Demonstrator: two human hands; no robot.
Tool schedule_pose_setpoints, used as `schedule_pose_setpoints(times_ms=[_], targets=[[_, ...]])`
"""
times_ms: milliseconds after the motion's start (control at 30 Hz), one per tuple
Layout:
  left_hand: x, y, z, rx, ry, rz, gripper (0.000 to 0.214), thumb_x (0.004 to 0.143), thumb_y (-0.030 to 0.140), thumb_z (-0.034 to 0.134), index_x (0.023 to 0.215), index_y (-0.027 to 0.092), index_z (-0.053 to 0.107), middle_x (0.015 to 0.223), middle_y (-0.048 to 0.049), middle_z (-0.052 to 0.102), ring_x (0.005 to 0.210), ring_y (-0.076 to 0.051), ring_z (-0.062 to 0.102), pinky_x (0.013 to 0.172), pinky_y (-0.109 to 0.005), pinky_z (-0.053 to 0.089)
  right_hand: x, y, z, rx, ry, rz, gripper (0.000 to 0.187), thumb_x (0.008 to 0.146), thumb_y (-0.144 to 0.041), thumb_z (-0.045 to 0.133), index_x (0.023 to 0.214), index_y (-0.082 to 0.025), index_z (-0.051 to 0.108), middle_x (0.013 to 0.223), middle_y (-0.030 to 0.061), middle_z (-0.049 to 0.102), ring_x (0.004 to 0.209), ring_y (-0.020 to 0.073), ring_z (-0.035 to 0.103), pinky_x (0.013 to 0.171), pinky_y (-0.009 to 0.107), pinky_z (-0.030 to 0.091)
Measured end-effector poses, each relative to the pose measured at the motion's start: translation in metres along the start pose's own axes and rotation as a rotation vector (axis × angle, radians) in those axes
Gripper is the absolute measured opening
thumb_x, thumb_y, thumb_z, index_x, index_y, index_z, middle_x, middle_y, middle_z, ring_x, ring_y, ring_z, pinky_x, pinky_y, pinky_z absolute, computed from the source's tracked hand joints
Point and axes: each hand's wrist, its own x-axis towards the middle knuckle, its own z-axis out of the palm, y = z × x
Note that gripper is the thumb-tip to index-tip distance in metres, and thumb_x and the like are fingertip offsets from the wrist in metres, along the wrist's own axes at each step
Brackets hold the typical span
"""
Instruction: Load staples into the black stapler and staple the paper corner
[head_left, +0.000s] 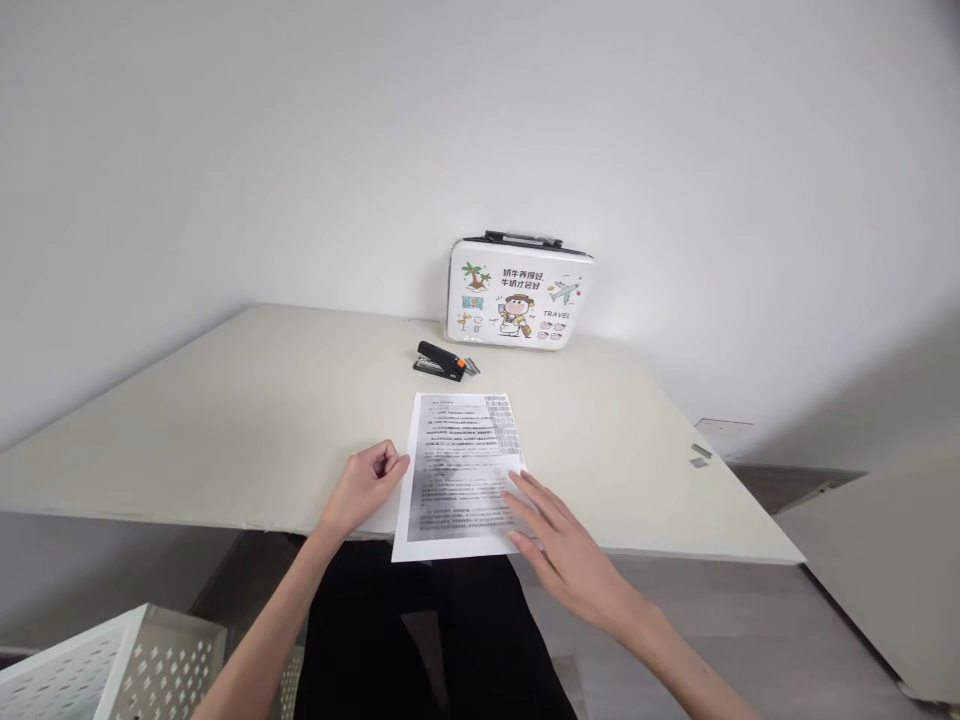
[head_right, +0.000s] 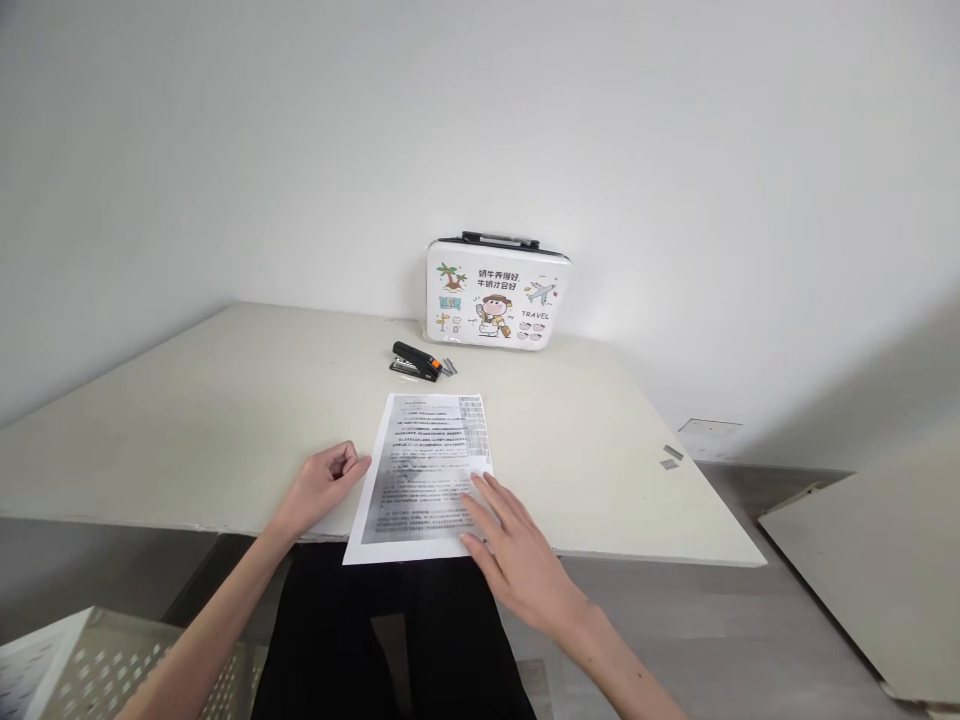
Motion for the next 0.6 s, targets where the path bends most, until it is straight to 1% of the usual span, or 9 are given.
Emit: schedule_pose_setpoints(times_ms=[100,200,300,400,467,600], targets=[[-0.001,0.000,0.000,-0.004,0.003,-0.006,0.042,0.085,0.046,0.060,0.067,0.024,0.030,0.065,0.0057,0.028,0.060,-0.012,0.028,0.057,-0.027,0.025,-0.003,0.021,0.001,-0.028,0.001,0.037,0.055,0.113,-0.048,0.036,0.167,-0.041,0.032,0.177,-0.0059,0.021,0.164,0.0287,0.019,0.131,0.054,0.032],[-0.001,0.002,0.001,0.001,0.008,-0.007,0.042,0.086,0.046,0.061,0.067,0.024,0.030,0.065,0.0058,0.028,0.060,-0.012,0.028,0.057,-0.027,0.025,-0.005,0.030,0.003,-0.044,-0.025,0.078,0.056,0.113,-0.049,0.033,0.168,-0.040,0.028,0.177,-0.0054,0.015,0.165,0.0286,0.014,0.133,0.055,0.028],[-0.001,0.001,0.001,0.007,0.000,-0.010,0.043,0.087,0.046,0.061,0.067,0.023,0.030,0.065,0.0058,0.029,0.060,-0.012,0.028,0.057,-0.026,0.025,0.000,0.027,0.007,-0.060,-0.043,0.083,0.056,0.113,-0.050,0.031,0.168,-0.040,0.026,0.178,-0.0062,0.008,0.165,0.0281,0.007,0.134,0.056,0.020],[-0.001,-0.001,0.001,0.009,-0.013,-0.001,0.044,0.087,0.048,0.062,0.067,0.023,0.031,0.064,0.0058,0.029,0.060,-0.012,0.029,0.057,-0.026,0.026,0.011,0.022,0.014,-0.073,-0.050,0.078,0.056,0.113,-0.051,0.028,0.168,-0.040,0.028,0.178,-0.0064,0.005,0.166,0.0276,0.002,0.135,0.057,0.014],[-0.002,-0.001,0.001,0.007,-0.019,-0.005,0.045,0.088,0.049,0.062,0.068,0.024,0.031,0.064,0.0060,0.029,0.059,-0.012,0.028,0.056,-0.026,0.025,0.021,0.019,0.018,-0.076,-0.051,0.078,0.056,0.113,-0.052,0.026,0.168,-0.038,0.030,0.178,-0.0051,0.006,0.166,0.0275,0.002,0.135,0.058,0.012],[-0.003,0.002,0.000,0.006,-0.018,-0.029,0.045,0.089,0.050,0.062,0.069,0.024,0.032,0.063,0.0060,0.030,0.058,-0.012,0.028,0.055,-0.026,0.025,0.035,0.020,0.022,-0.056,-0.045,0.054,0.058,0.113,-0.053,0.025,0.168,-0.035,0.031,0.178,-0.0025,0.011,0.166,0.0277,0.006,0.135,0.058,0.013]])
